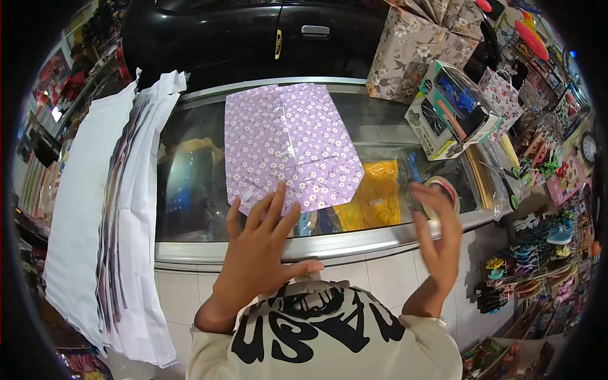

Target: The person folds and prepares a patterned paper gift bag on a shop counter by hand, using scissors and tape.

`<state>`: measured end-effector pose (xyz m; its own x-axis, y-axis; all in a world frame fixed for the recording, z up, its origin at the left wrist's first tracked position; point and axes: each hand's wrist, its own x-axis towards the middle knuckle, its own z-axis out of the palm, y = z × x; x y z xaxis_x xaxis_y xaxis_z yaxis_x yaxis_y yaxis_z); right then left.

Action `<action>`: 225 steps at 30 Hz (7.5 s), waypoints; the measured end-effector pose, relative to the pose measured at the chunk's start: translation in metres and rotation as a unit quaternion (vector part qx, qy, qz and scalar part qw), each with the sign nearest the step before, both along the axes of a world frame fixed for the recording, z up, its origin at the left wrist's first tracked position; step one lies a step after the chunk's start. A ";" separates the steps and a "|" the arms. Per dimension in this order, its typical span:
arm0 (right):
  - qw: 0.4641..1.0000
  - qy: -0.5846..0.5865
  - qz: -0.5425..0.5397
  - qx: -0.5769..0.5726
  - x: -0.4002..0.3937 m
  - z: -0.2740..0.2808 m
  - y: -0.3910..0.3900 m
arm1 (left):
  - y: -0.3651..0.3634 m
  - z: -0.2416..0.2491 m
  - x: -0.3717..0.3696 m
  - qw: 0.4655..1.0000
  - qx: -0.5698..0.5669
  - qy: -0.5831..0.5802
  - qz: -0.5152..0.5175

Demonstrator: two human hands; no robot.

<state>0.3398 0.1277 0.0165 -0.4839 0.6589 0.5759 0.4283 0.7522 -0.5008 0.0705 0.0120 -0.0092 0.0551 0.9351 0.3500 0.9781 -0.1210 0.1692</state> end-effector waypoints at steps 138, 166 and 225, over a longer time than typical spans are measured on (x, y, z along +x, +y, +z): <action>0.893 -0.412 -0.110 -0.146 0.253 0.121 0.109 | 0.022 -0.023 0.092 0.945 0.225 -0.230 0.059; 0.773 -0.608 0.161 0.086 0.022 0.128 0.062 | 0.017 -0.030 0.079 0.930 0.241 -0.277 -0.014; 0.905 -0.373 0.204 -0.004 0.086 0.066 0.070 | 0.034 -0.013 0.106 0.849 0.091 -0.475 -0.211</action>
